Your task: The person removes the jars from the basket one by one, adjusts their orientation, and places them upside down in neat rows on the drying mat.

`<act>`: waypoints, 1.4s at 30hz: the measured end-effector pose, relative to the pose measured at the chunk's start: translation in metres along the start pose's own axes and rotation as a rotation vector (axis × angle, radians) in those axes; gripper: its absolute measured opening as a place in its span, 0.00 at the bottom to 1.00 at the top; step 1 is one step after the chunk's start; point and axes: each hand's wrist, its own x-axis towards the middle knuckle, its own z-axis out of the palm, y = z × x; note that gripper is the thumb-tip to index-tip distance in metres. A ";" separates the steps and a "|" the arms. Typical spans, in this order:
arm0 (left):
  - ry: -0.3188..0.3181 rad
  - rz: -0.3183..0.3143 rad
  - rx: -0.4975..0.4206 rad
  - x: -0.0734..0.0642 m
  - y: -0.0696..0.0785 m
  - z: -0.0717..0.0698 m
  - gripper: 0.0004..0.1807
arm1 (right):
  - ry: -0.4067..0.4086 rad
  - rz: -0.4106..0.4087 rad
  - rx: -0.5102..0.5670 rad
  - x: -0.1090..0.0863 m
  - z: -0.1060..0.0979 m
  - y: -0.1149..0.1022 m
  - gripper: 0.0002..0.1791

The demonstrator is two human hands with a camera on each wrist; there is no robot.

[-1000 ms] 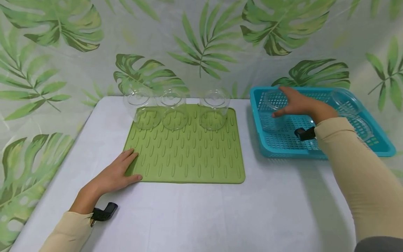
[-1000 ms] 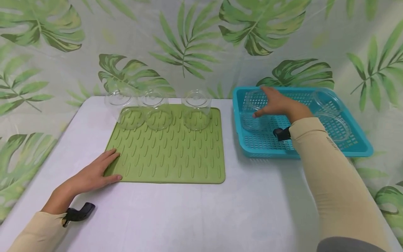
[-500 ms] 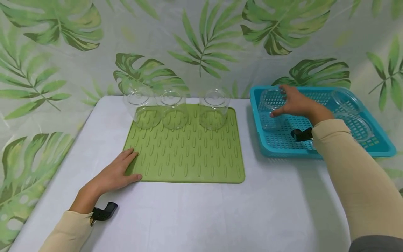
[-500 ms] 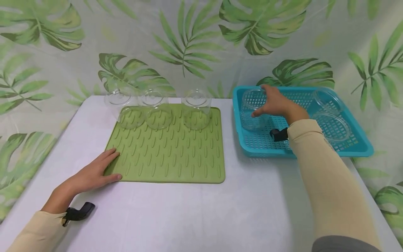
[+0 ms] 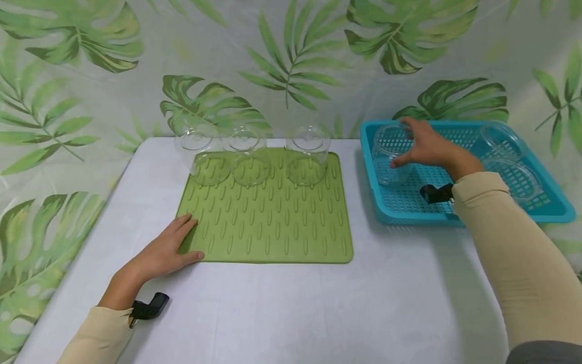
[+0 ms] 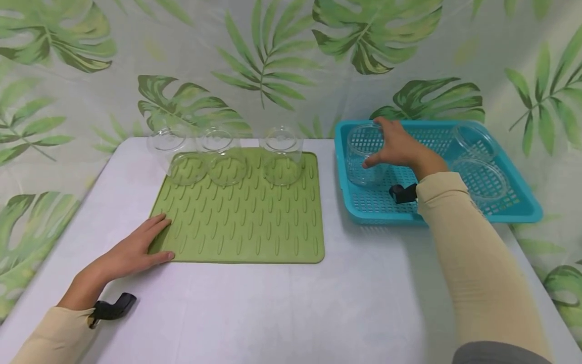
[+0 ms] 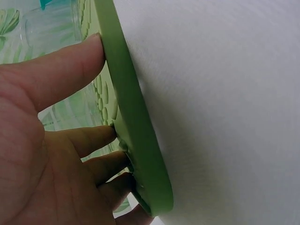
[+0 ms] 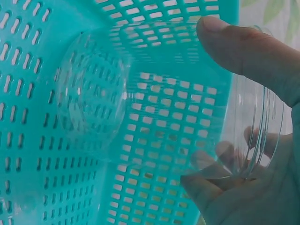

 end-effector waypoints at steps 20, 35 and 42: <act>0.012 -0.006 -0.018 -0.007 -0.002 -0.003 0.49 | -0.018 -0.002 0.051 -0.014 -0.005 -0.002 0.66; 0.011 0.014 -0.020 -0.001 -0.003 0.000 0.48 | -0.003 0.074 0.190 -0.017 -0.001 0.023 0.67; 0.001 0.009 -0.009 0.000 -0.002 0.000 0.48 | 0.103 0.047 0.218 -0.036 -0.017 0.013 0.63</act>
